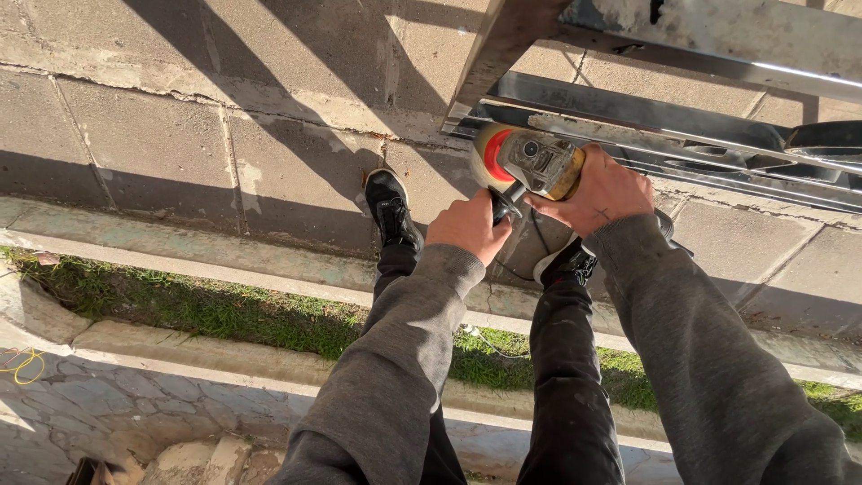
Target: Using an angle grinder to remove rust and smooth the surface of a decorative metal fence.
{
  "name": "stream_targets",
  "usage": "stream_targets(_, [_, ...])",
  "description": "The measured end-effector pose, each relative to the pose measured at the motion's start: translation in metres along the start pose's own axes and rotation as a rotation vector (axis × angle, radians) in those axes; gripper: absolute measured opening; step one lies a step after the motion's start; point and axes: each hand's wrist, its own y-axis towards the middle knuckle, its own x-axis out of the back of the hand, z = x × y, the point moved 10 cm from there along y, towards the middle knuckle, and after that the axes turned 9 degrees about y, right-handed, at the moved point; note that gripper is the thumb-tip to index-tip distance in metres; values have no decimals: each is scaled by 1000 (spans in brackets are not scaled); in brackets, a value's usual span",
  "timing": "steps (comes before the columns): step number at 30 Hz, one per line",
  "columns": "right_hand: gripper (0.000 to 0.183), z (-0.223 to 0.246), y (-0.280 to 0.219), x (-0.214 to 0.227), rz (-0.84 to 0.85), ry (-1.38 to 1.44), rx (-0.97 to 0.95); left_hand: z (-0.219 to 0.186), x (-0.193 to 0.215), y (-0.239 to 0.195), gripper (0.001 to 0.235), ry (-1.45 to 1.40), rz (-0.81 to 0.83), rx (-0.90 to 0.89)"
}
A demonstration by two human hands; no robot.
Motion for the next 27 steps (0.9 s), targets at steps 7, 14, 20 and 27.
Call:
stream_targets(7, [109, 7, -3, 3, -22, -29, 34, 4, -2, 2, 42, -20, 5, 9])
stream_targets(14, [108, 11, -10, 3, 21, -50, -31, 9, -6, 2, 42, -13, 16, -1])
stream_targets(20, [100, 20, -18, 4, 39, -7, -47, 13, 3, -3, 41, -10, 61, -7])
stream_targets(27, [81, 25, -60, -19, 33, 212, -154, 24, -5, -22, 41, 110, 113, -66])
